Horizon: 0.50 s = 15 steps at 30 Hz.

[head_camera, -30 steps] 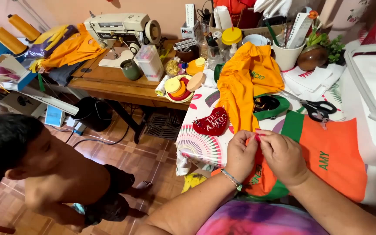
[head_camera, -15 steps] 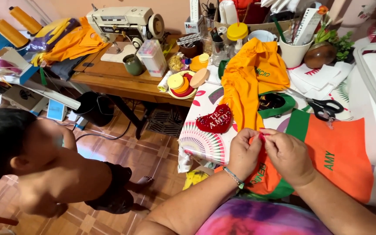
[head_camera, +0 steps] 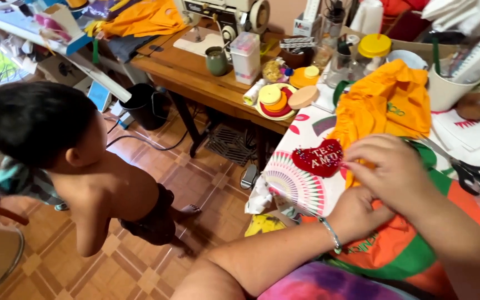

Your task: Hand-sewing a red heart-shaped patch onto a green and orange fabric bag.

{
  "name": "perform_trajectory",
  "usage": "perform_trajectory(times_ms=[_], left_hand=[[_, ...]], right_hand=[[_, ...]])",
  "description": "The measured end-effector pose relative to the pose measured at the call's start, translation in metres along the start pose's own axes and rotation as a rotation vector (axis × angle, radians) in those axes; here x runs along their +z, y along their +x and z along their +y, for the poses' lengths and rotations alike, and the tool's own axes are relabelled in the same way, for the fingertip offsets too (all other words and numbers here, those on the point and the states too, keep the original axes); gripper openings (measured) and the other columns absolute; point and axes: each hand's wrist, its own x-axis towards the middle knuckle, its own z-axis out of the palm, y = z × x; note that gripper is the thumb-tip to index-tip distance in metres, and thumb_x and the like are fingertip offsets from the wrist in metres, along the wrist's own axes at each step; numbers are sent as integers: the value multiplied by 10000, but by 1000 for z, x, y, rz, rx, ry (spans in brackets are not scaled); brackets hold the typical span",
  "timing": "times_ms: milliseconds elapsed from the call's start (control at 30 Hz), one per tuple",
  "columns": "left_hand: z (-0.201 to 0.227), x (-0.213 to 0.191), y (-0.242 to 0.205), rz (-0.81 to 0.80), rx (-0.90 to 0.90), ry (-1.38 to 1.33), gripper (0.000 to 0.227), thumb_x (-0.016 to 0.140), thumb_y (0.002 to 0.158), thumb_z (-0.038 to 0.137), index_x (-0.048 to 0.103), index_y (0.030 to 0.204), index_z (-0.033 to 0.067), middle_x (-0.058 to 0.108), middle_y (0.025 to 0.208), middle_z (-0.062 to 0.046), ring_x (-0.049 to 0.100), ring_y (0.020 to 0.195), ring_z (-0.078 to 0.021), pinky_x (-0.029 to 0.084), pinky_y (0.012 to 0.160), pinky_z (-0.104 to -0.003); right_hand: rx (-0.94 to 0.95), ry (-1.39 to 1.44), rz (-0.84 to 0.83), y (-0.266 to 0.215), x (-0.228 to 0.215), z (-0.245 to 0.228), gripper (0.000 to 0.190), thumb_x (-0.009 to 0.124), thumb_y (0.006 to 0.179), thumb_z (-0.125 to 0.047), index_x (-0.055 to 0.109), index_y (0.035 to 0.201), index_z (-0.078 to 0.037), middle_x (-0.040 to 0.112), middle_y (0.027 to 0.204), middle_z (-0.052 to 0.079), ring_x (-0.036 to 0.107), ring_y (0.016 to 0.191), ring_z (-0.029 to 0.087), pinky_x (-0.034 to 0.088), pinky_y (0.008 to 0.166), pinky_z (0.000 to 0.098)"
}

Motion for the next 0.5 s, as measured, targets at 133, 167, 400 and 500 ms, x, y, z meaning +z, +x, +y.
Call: perform_trajectory(times_ms=[133, 167, 400, 500], left_hand=[[35, -11, 0, -83, -22, 164, 237, 567, 849, 268, 547, 702, 84, 605, 634, -117, 572, 628, -231, 412, 609, -420], [33, -11, -1, -104, -20, 183, 156, 575, 868, 290, 644, 860, 150, 693, 828, -76, 664, 809, -244, 481, 710, -393], [24, -12, 3, -156, 37, 256, 240, 545, 814, 322, 677, 827, 122, 710, 804, -165, 649, 757, -392, 452, 640, -469], [41, -19, 3, -155, -38, 239, 348, 533, 796, 373, 504, 641, 63, 603, 644, -193, 544, 607, -384, 390, 581, -481]], right_hand=[[-30, -102, -206, 39, 39, 23, 77, 719, 888, -198, 733, 894, -122, 755, 923, 16, 673, 928, 254, 515, 863, 420], [65, -130, -250, 44, 46, 33, 71, 719, 885, -216, 740, 911, -153, 753, 916, 20, 678, 914, 256, 517, 826, 419], [170, -84, -346, 46, 75, 47, 99, 724, 900, -251, 731, 832, -179, 729, 844, -5, 673, 837, 201, 508, 732, 364], [61, -54, -328, 44, 82, 60, 105, 755, 875, -245, 772, 887, -143, 754, 979, -7, 689, 956, 196, 537, 848, 344]])
